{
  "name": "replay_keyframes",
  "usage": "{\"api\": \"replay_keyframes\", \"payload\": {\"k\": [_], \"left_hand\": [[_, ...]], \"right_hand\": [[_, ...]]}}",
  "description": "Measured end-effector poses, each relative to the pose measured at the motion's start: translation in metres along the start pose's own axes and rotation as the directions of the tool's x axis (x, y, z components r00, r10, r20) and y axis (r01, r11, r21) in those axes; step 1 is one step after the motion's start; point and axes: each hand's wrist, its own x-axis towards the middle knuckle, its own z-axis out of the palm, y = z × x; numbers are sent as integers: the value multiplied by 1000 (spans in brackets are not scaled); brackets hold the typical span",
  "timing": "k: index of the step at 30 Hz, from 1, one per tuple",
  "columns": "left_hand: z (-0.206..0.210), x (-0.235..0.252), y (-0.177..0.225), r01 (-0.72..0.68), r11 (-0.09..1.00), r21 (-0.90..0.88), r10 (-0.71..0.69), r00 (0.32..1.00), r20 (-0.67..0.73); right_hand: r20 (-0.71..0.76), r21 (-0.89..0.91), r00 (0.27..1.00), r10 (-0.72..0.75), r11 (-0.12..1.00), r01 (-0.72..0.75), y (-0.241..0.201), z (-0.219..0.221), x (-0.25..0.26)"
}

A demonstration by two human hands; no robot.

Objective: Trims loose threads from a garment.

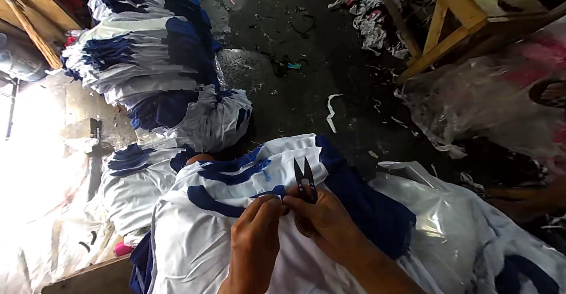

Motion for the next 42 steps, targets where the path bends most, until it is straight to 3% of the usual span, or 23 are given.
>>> {"api": "replay_keyframes", "payload": {"k": [5, 7, 8, 10, 11, 15, 18, 21, 24, 26, 29, 32, 35, 37, 39, 42], "left_hand": [[-5, -1, -1, 263, 922, -283, -242, 964, 107], [-10, 0, 2, 374, 826, -422, -324, 927, 188], [-12, 0, 2, 418, 761, -496, -354, 908, 223], [-16, -2, 4, 471, 612, -636, -400, 877, 265], [-18, -2, 5, 482, 543, -688, -423, 864, 272], [-24, -1, 11, 485, 456, -746, -451, 849, 276], [-21, -2, 11, 474, 502, -724, -432, 862, 265], [-18, -3, 12, 445, 590, -674, -390, 888, 244], [-18, -4, 15, 445, 629, -638, -382, 891, 245], [-20, -3, 16, 463, 616, -638, -409, 880, 243], [-23, -2, 18, 480, 609, -631, -434, 868, 242], [-26, 0, 18, 475, 660, -582, -421, 875, 238], [-30, 9, 21, 429, 782, -452, -381, 903, 198], [-28, 9, 20, 302, 895, -328, -265, 952, 154], [-21, 9, 15, 61, 996, -59, -54, 990, 129], [-10, 8, -2, -283, 914, 291, 272, 959, 79]], "right_hand": [[-21, 48, 1000, -3, 999, 3, 3, -2, 5], [-48, -94, 990, -131, 988, 126, 6, -3, 5], [-59, -277, 960, -274, 929, 248, 9, -6, 5], [68, -642, 806, -588, 592, 487, 14, -18, 4], [177, -731, 737, -652, 414, 542, 11, -24, 1], [508, -788, 547, -665, -103, 607, 0, -37, -12], [600, -756, 478, -641, -260, 601, -1, -41, -10], [619, -745, 443, -649, -307, 592, -1, -37, -6], [596, -749, 443, -670, -264, 608, 6, -32, -1], [536, -753, 479, -695, -138, 644, 12, -30, 2], [372, -725, 623, -688, 203, 658, 10, -27, 3], [237, -699, 843, -482, 518, 493, 3, -19, 4], [222, -588, 922, -317, 710, 386, -8, -7, 4], [204, -493, 962, -183, 830, 262, -17, -1, 4], [223, -339, 974, -40, 934, 116, -23, 1, 6], [254, -10, 955, 156, 987, -158, -26, 4, 9]]}}
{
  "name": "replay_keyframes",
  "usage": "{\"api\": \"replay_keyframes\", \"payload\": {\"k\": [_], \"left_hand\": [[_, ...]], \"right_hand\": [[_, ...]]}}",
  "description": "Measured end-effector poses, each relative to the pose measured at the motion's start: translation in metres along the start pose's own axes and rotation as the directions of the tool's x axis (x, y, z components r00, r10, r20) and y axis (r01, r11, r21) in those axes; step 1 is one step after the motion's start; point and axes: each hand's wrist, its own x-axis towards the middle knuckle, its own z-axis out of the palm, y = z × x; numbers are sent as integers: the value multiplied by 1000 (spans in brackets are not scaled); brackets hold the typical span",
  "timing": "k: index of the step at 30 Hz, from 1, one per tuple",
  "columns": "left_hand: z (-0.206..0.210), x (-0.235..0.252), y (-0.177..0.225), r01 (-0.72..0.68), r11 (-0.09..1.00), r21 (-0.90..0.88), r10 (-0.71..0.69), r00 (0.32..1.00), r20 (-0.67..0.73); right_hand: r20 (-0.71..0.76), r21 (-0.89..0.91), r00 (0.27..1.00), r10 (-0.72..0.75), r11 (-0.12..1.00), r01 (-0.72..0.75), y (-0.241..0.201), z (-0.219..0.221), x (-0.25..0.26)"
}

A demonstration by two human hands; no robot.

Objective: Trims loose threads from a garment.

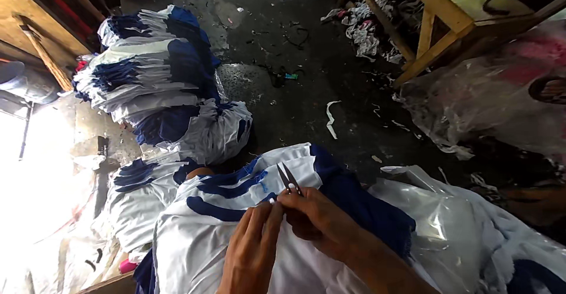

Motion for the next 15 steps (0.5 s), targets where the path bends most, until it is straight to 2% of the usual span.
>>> {"api": "replay_keyframes", "payload": {"k": [2, 4, 7, 10, 12, 15], "left_hand": [[6, 1, -8, -56, 998, 14, 57, 995, -85], [7, 3, -8, 5, 994, -114, -16, 995, -94], [5, 6, -11, 138, 934, -330, -143, 990, 9], [6, 4, -15, 242, 874, -422, -226, 970, 88], [8, 3, -15, 264, 862, -432, -259, 963, 70], [9, 2, -12, 186, 937, -294, -197, 980, -8]], "right_hand": [[18, 192, 991, 130, 973, -131, -3, 2, 1], [63, 305, 974, 219, 925, -228, -4, 2, 0], [58, 402, 962, 268, 876, -268, -5, 2, 4], [40, 426, 962, 269, 867, -260, -4, 2, 8], [53, 441, 964, 260, 860, -256, -4, 1, 7], [78, 481, 969, 235, 843, -243, -2, 1, 6]]}}
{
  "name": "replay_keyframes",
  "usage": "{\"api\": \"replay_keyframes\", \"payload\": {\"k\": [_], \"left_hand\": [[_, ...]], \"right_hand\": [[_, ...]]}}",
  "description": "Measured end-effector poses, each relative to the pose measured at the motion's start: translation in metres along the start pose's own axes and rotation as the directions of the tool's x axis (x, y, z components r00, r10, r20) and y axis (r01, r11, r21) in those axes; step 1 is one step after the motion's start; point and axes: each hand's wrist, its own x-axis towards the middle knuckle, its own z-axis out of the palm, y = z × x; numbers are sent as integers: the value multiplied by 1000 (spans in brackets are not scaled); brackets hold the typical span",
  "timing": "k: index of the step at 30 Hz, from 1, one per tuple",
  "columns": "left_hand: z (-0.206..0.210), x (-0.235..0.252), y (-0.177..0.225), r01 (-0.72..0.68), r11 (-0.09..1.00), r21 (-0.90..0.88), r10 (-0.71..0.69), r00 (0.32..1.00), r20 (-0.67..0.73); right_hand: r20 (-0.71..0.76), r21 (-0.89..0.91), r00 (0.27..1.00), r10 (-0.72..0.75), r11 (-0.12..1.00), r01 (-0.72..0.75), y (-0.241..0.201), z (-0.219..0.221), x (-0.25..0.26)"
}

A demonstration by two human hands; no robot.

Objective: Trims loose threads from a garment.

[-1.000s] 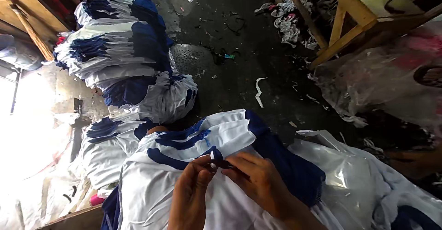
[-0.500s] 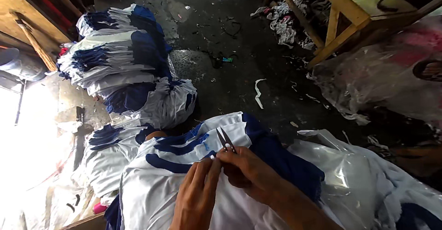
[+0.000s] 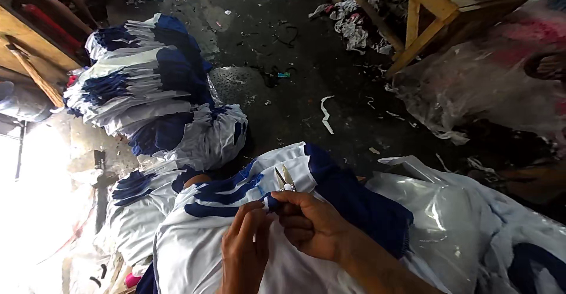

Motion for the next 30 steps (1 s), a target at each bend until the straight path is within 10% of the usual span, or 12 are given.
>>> {"api": "replay_keyframes", "payload": {"k": [7, 12, 15, 18, 21, 26, 28, 30], "left_hand": [[8, 10, 3, 51, 998, 48, -48, 997, -67], [-2, 7, -3, 361, 827, -432, -302, 932, 201], [-29, 11, -21, 408, 703, -582, -230, 906, 356], [-71, 33, -27, 386, 860, -334, -370, 922, 112], [-84, 49, -12, 418, 806, 419, -489, 869, 74], [-29, 19, -2, -1, 907, 422, -130, 950, 282], [-41, 14, -25, 39, 917, 398, -167, 941, 293], [-80, 17, -51, 175, 881, 439, -341, 878, 335]], "right_hand": [[8, 8, 998, -68, 998, 68, 7, -2, 1], [36, 46, 994, -104, 994, 103, 9, -11, 2], [29, 51, 994, -109, 993, 108, 9, -14, 2], [11, 49, 994, -113, 992, 112, 10, -15, 0], [33, 71, 993, -117, 991, 114, 12, -18, 0], [-13, -170, 982, -189, 968, 184, 8, -14, -5], [59, -607, 886, -460, 688, 398, 0, -19, -13], [340, -879, 700, -628, 52, 474, -13, -33, -20]]}}
